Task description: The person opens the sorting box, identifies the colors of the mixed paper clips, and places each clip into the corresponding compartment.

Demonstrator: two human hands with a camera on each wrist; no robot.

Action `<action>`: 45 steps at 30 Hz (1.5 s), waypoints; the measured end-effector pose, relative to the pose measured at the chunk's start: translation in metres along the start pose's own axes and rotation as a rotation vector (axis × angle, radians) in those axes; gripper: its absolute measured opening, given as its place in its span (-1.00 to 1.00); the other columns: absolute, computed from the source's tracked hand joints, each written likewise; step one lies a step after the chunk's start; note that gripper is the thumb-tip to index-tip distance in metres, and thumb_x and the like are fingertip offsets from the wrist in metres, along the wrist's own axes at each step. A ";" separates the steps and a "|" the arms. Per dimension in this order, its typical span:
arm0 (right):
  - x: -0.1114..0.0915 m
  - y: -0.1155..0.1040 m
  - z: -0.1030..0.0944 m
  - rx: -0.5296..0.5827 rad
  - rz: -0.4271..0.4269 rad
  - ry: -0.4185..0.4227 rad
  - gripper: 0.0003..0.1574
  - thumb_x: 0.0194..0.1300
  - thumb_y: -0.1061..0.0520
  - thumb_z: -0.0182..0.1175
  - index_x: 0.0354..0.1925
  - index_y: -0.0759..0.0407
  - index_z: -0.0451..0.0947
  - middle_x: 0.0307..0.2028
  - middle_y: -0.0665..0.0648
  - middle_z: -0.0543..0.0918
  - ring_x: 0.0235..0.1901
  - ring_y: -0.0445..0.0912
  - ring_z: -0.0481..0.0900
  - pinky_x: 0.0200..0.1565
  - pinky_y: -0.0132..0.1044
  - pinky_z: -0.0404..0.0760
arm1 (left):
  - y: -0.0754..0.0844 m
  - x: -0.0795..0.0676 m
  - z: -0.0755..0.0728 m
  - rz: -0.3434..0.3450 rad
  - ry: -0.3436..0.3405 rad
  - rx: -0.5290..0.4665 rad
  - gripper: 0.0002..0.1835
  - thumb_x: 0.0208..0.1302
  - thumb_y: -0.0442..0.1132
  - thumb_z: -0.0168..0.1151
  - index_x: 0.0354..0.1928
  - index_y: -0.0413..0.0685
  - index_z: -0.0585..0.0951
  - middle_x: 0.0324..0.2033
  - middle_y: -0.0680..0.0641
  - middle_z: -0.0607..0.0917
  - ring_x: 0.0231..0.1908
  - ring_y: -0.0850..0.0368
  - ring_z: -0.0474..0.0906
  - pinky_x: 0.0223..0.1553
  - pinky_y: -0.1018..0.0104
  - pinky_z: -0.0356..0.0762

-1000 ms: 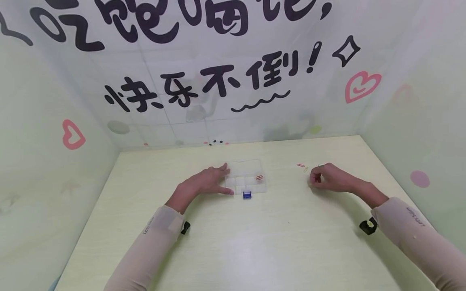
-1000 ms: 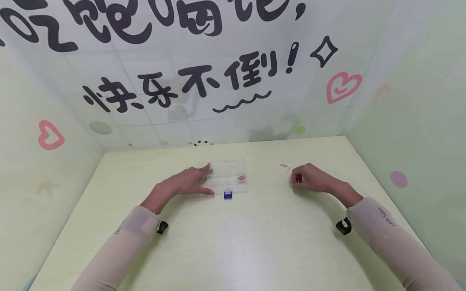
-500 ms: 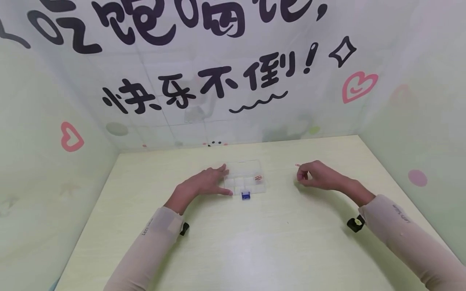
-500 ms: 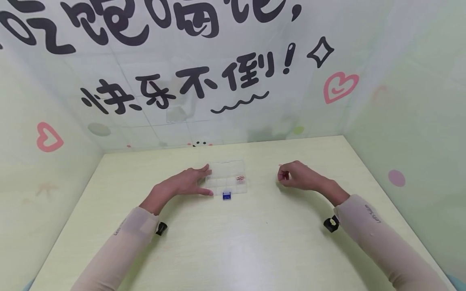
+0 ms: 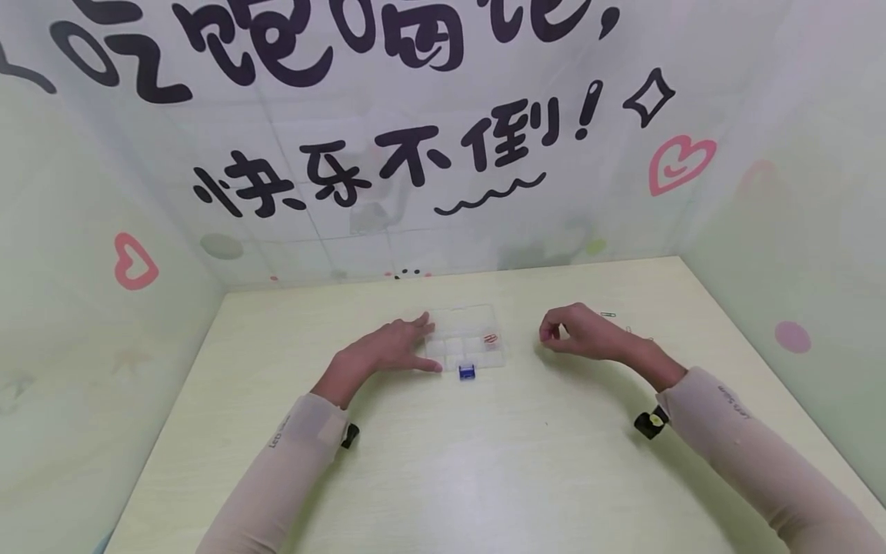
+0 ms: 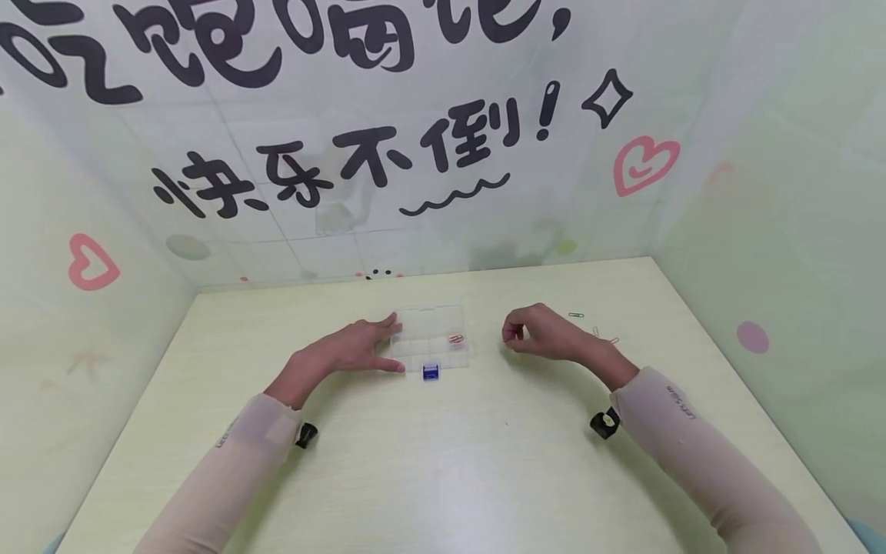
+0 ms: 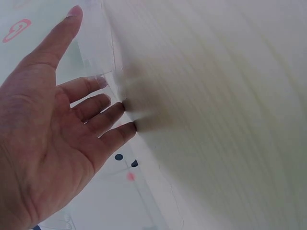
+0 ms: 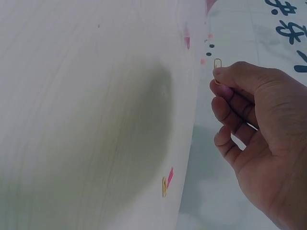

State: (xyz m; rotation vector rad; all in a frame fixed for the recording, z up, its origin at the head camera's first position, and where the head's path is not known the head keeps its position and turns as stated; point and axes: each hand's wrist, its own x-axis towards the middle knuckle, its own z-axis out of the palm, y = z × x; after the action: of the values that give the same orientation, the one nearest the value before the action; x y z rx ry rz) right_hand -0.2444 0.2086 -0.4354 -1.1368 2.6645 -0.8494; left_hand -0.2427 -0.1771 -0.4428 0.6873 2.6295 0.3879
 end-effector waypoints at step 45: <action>0.036 -0.033 0.031 -0.069 -0.068 0.048 -0.86 0.33 0.28 0.43 -0.12 0.26 0.76 -0.21 0.05 0.76 -0.22 -0.04 0.66 -0.12 -0.05 0.71 | -0.001 0.000 0.001 0.006 -0.001 0.008 0.07 0.32 0.36 0.37 0.66 -0.09 0.22 0.67 -0.16 0.08 0.59 -0.24 0.17 0.52 -0.12 0.27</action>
State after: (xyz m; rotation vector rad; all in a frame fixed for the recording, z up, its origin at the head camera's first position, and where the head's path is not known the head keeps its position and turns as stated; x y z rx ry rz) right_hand -0.2396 0.1511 -0.4400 -1.2441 2.7283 -0.8112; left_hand -0.2420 -0.1777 -0.4443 0.6981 2.6297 0.3792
